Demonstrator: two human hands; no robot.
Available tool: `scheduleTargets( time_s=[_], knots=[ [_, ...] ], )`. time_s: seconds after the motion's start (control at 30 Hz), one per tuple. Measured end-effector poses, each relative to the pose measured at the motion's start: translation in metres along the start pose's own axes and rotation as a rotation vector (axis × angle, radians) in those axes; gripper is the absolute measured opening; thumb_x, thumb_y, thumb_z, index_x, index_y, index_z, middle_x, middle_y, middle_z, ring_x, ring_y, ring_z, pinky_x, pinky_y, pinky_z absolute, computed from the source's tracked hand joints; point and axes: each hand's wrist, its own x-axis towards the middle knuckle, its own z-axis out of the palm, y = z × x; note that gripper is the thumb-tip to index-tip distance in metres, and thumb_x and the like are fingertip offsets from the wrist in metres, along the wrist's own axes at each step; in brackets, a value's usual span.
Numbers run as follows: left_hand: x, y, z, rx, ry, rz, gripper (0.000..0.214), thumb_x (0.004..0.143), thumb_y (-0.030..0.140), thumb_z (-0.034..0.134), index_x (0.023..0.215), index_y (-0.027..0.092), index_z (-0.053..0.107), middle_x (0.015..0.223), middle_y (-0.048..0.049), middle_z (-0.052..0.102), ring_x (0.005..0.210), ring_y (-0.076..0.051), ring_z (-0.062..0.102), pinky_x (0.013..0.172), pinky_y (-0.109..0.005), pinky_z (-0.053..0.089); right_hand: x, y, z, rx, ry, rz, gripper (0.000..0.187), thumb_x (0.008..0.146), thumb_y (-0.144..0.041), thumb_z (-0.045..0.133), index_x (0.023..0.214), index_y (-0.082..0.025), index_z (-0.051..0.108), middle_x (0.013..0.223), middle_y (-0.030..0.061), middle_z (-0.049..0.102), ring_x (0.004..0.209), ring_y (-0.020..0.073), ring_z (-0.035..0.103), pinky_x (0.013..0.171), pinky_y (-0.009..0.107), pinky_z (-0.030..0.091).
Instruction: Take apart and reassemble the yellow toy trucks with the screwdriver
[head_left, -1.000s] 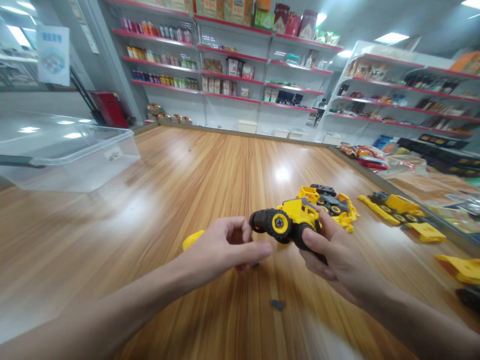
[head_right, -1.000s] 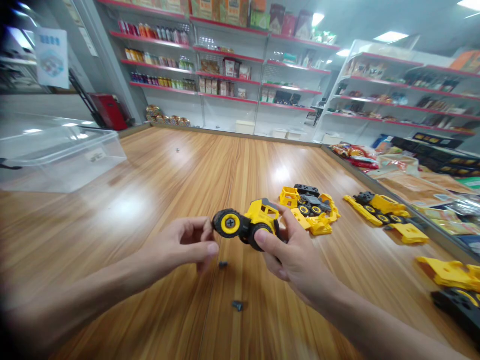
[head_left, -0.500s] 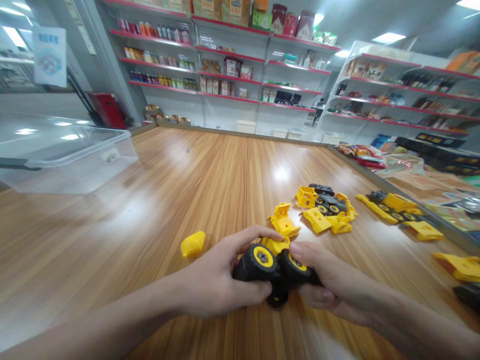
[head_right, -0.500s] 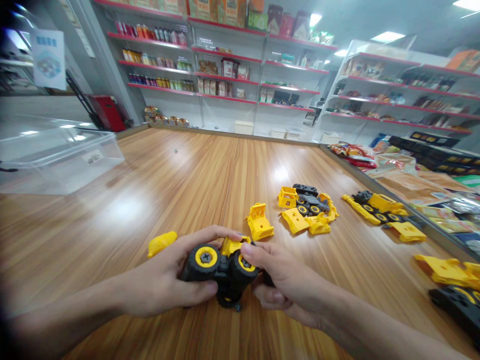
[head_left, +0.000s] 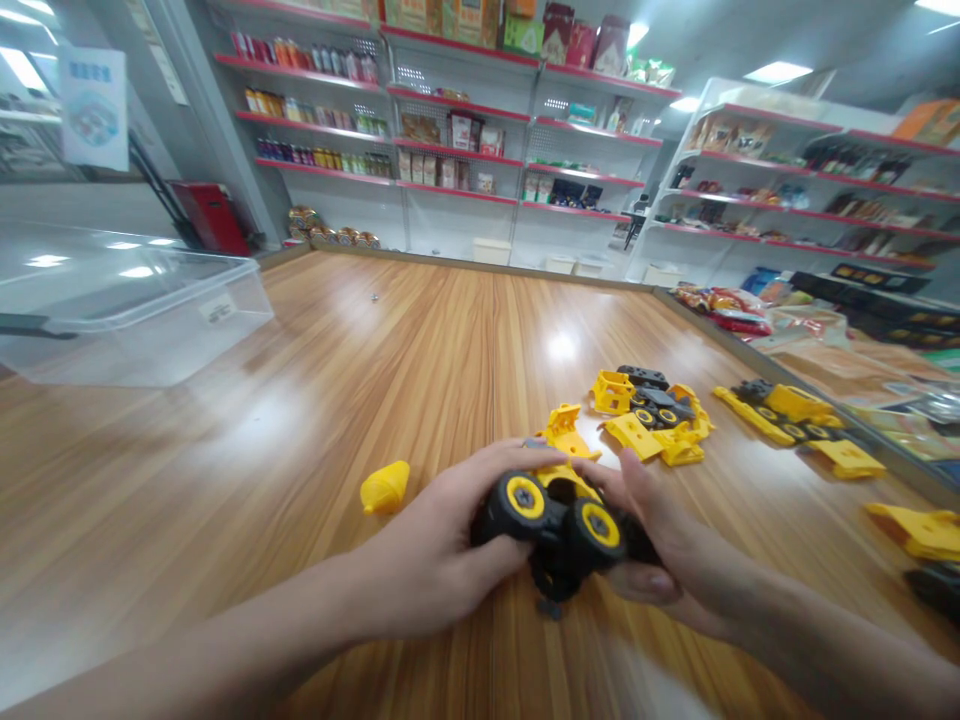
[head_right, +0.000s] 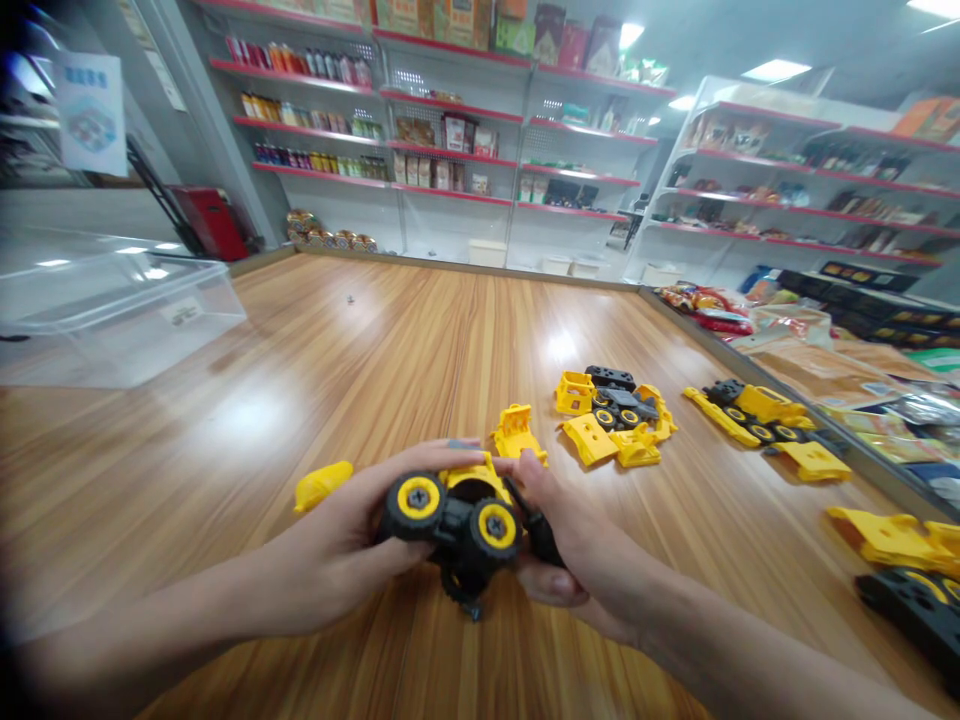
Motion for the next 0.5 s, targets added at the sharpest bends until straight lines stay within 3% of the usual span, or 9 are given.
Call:
scheduleTargets(
  time_s=[0.07, 0.13, 0.27, 0.4, 0.5],
  knots=[
    [-0.002, -0.001, -0.004, 0.196, -0.063, 0.178, 0.057, 0.083, 0.005, 0.055, 0.136, 0.026, 0.050, 0.151, -0.0073, 0.040, 0.141, -0.026, 0.035, 0.116, -0.041, 0.030, 0.001, -0.002, 0.003, -0.053, 0.076, -0.030, 0.040, 0.094, -0.055, 0.051, 0.120, -0.025, 0.053, 0.067, -0.0063, 0.049, 0.038, 0.0006, 0.026, 0.034, 0.012, 0.015],
    [-0.003, -0.003, -0.008, 0.328, -0.096, 0.268, 0.061, 0.082, -0.001, 0.051, 0.138, 0.025, 0.049, 0.158, -0.0080, 0.027, 0.146, -0.027, 0.025, 0.117, -0.043, 0.029, 0.002, -0.003, 0.006, -0.118, 0.128, -0.098, 0.037, 0.091, -0.046, 0.061, 0.121, -0.027, 0.051, 0.068, -0.0061, 0.053, 0.039, 0.0019, 0.034, 0.034, 0.011, 0.022],
    [-0.003, -0.007, -0.014, 0.385, -0.067, 0.319, 0.049, 0.086, 0.000, 0.048, 0.128, 0.025, 0.055, 0.159, -0.0094, 0.025, 0.144, -0.027, 0.030, 0.112, -0.045, 0.035, 0.005, 0.000, 0.003, -0.246, 0.170, -0.393, 0.039, 0.087, -0.035, 0.068, 0.122, -0.030, 0.051, 0.092, 0.0011, 0.067, 0.065, 0.0110, 0.061, 0.058, 0.021, 0.051],
    [-0.004, -0.003, -0.011, 0.120, 0.083, 0.264, 0.027, 0.083, 0.005, 0.060, 0.100, 0.023, 0.067, 0.152, -0.0071, 0.040, 0.140, -0.028, 0.038, 0.110, -0.044, 0.037, 0.004, 0.004, -0.004, -0.398, 0.245, -0.552, 0.043, 0.091, -0.031, 0.061, 0.133, -0.033, 0.049, 0.122, 0.0060, 0.064, 0.091, 0.0182, 0.065, 0.074, 0.030, 0.054],
    [-0.004, 0.005, -0.008, -0.348, 0.088, -0.026, 0.019, 0.079, 0.012, 0.067, 0.092, 0.025, 0.073, 0.147, -0.0025, 0.047, 0.136, -0.028, 0.042, 0.111, -0.042, 0.036, 0.003, 0.005, -0.005, -0.489, 0.236, -0.578, 0.042, 0.091, -0.028, 0.060, 0.132, -0.033, 0.052, 0.131, 0.0051, 0.060, 0.092, 0.0182, 0.065, 0.075, 0.030, 0.055]
  ],
)
